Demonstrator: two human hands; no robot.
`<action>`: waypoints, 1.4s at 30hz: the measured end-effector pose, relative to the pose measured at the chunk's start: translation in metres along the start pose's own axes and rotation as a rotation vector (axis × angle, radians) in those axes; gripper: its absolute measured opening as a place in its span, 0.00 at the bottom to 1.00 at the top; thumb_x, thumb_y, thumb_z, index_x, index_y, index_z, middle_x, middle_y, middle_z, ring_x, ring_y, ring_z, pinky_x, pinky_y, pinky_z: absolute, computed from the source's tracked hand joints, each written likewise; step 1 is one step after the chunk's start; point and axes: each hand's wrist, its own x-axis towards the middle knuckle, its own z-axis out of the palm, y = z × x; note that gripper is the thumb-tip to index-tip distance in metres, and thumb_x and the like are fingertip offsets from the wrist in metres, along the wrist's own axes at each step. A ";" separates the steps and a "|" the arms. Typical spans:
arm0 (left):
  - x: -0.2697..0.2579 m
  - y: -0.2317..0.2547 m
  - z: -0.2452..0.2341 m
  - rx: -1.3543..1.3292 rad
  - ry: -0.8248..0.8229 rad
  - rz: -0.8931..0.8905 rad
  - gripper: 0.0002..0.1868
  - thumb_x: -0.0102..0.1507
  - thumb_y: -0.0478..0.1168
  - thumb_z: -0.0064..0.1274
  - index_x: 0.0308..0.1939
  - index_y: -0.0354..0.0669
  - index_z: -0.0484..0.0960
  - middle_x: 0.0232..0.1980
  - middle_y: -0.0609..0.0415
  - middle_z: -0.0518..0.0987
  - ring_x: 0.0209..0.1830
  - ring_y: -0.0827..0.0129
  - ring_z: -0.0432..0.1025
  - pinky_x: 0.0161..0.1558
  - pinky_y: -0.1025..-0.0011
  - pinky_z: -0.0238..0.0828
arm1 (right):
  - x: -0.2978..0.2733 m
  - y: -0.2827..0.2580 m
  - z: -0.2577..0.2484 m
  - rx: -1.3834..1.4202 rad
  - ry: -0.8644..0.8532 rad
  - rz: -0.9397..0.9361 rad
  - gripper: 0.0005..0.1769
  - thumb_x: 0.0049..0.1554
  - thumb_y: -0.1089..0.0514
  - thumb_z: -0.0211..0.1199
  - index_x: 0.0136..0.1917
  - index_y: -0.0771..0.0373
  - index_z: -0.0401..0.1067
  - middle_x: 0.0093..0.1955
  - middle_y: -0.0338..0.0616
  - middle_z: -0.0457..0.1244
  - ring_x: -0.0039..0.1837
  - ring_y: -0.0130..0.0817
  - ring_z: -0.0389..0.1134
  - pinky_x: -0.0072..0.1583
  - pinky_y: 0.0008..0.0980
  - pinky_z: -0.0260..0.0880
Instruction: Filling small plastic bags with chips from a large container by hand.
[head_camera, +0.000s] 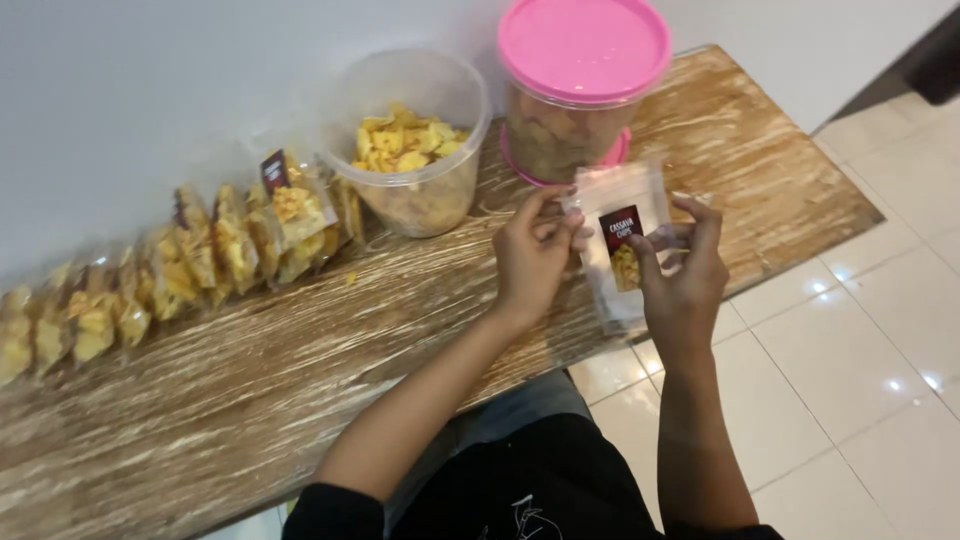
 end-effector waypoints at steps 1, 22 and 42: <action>0.005 -0.013 0.005 -0.006 -0.018 -0.002 0.16 0.67 0.36 0.55 0.58 0.53 0.78 0.43 0.45 0.84 0.31 0.62 0.82 0.20 0.73 0.79 | 0.000 0.011 0.001 -0.013 0.013 0.006 0.30 0.59 0.65 0.73 0.69 0.62 0.62 0.45 0.49 0.68 0.45 0.42 0.70 0.46 0.32 0.68; -0.040 0.090 -0.022 0.107 -0.052 0.580 0.03 0.64 0.39 0.61 0.40 0.51 0.82 0.37 0.62 0.84 0.35 0.73 0.79 0.39 0.76 0.76 | -0.005 -0.068 -0.027 0.237 0.103 -0.200 0.42 0.53 0.68 0.77 0.73 0.75 0.57 0.61 0.62 0.62 0.65 0.56 0.66 0.69 0.47 0.65; -0.042 0.046 -0.155 0.534 -0.200 0.815 0.12 0.70 0.38 0.44 0.39 0.35 0.80 0.32 0.42 0.76 0.31 0.44 0.74 0.33 0.58 0.74 | -0.057 -0.052 0.140 0.896 -0.395 -0.027 0.14 0.60 0.58 0.64 0.48 0.75 0.70 0.57 0.64 0.67 0.59 0.53 0.72 0.54 0.46 0.77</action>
